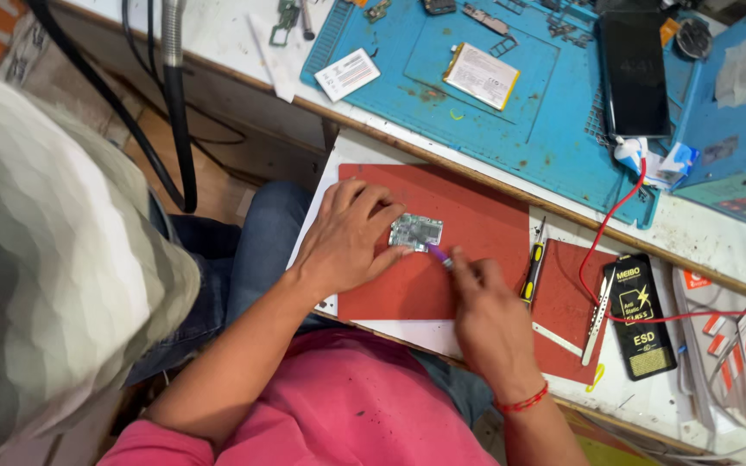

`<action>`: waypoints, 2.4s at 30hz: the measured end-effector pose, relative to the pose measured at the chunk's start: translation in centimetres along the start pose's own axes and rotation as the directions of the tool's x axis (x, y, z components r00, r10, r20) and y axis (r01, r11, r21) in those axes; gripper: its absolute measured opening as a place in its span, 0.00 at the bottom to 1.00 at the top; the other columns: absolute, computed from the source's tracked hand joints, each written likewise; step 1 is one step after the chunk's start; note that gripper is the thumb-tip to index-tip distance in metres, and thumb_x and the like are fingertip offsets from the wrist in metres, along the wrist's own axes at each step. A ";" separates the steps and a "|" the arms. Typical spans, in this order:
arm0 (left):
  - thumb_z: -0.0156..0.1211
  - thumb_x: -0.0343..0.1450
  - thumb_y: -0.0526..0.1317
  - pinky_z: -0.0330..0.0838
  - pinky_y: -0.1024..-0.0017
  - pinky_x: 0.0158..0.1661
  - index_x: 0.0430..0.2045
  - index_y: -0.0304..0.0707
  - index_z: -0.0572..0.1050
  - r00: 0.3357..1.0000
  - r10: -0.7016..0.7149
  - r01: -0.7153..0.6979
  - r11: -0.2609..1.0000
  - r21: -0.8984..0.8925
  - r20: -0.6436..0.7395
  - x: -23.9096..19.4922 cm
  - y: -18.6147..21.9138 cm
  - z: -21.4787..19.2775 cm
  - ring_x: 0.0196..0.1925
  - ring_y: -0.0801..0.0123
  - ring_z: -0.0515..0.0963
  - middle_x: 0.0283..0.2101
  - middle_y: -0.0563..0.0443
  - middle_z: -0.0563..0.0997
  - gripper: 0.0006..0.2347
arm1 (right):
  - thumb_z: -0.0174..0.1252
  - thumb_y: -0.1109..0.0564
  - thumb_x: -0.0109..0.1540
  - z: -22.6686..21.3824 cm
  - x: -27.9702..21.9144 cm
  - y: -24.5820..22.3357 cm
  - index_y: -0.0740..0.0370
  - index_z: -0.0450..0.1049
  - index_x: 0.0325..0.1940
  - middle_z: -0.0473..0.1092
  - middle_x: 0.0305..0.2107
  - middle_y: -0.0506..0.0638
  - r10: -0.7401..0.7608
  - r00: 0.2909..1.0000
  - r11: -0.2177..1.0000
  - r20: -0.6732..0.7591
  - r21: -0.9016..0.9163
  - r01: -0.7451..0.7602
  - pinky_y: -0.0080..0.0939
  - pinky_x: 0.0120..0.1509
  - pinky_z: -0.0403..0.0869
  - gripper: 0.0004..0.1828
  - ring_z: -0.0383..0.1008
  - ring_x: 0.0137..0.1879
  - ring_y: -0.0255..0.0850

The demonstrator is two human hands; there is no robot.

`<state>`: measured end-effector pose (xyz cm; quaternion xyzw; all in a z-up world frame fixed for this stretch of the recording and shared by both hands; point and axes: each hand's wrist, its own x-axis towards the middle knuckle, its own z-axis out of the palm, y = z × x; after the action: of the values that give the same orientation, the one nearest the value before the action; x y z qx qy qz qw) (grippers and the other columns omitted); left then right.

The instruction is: The person uses a small tool to scrape and clean a circuit board placed on a red mat. They then use a hot air gun to apply heat to the board while holding it steady with the other hand.

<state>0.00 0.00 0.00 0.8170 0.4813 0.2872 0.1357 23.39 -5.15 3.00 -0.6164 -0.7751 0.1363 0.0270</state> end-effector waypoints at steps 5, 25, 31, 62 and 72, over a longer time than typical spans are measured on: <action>0.73 0.61 0.55 0.60 0.48 0.64 0.37 0.33 0.77 0.994 0.057 -0.043 0.988 0.151 -0.090 0.2 0.9 0.9 0.55 0.51 0.69 0.43 0.44 0.74 0.24 | 0.48 0.66 0.60 -0.9 1.2 0.4 0.57 0.65 0.72 0.71 0.41 0.60 -0.059 0.998 0.994 -0.006 0.090 0.059 0.57 0.38 0.76 0.33 0.76 0.34 0.61; 0.77 0.56 0.49 0.63 0.55 0.55 0.33 0.38 0.76 0.967 -0.174 0.175 0.984 -0.010 -0.188 -1.2 2.6 1.1 0.54 0.53 0.70 0.45 0.47 0.72 0.21 | 0.45 0.67 0.58 -0.5 2.2 2.1 0.48 0.62 0.74 0.69 0.48 0.62 -0.162 0.986 0.976 0.027 0.151 0.156 0.59 0.44 0.76 0.38 0.77 0.40 0.63; 0.77 0.54 0.48 0.62 0.55 0.57 0.30 0.40 0.74 0.967 -0.186 0.193 0.981 0.022 -0.175 -0.9 2.8 1.1 0.55 0.52 0.68 0.46 0.46 0.72 0.20 | 0.45 0.66 0.61 0.1 1.9 2.1 0.46 0.65 0.72 0.69 0.51 0.63 -0.190 0.981 0.965 0.036 0.191 0.179 0.60 0.51 0.76 0.35 0.76 0.45 0.64; 0.80 0.56 0.50 0.60 0.52 0.60 0.41 0.41 0.74 0.973 -0.199 0.183 0.974 -0.134 -0.118 -0.1 0.7 0.7 0.57 0.51 0.70 0.47 0.47 0.72 0.26 | 0.44 0.69 0.56 -1.8 2.0 -2.7 0.52 0.66 0.71 0.69 0.45 0.64 -0.066 0.988 0.988 0.140 0.149 0.045 0.60 0.39 0.77 0.38 0.77 0.38 0.63; 0.76 0.59 0.49 0.59 0.52 0.61 0.38 0.41 0.77 0.984 -0.157 0.154 0.987 -0.038 -0.085 -0.9 0.8 0.8 0.59 0.53 0.68 0.48 0.48 0.73 0.20 | 0.48 0.71 0.55 1.6 -0.3 -1.3 0.50 0.67 0.72 0.69 0.42 0.60 -0.002 0.995 0.951 -0.098 0.309 0.033 0.54 0.42 0.76 0.40 0.77 0.38 0.58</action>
<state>0.70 -1.09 -0.53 0.7612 0.5445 0.3190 0.1491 21.93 -5.98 1.80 -0.6034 -0.7474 0.2261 0.1619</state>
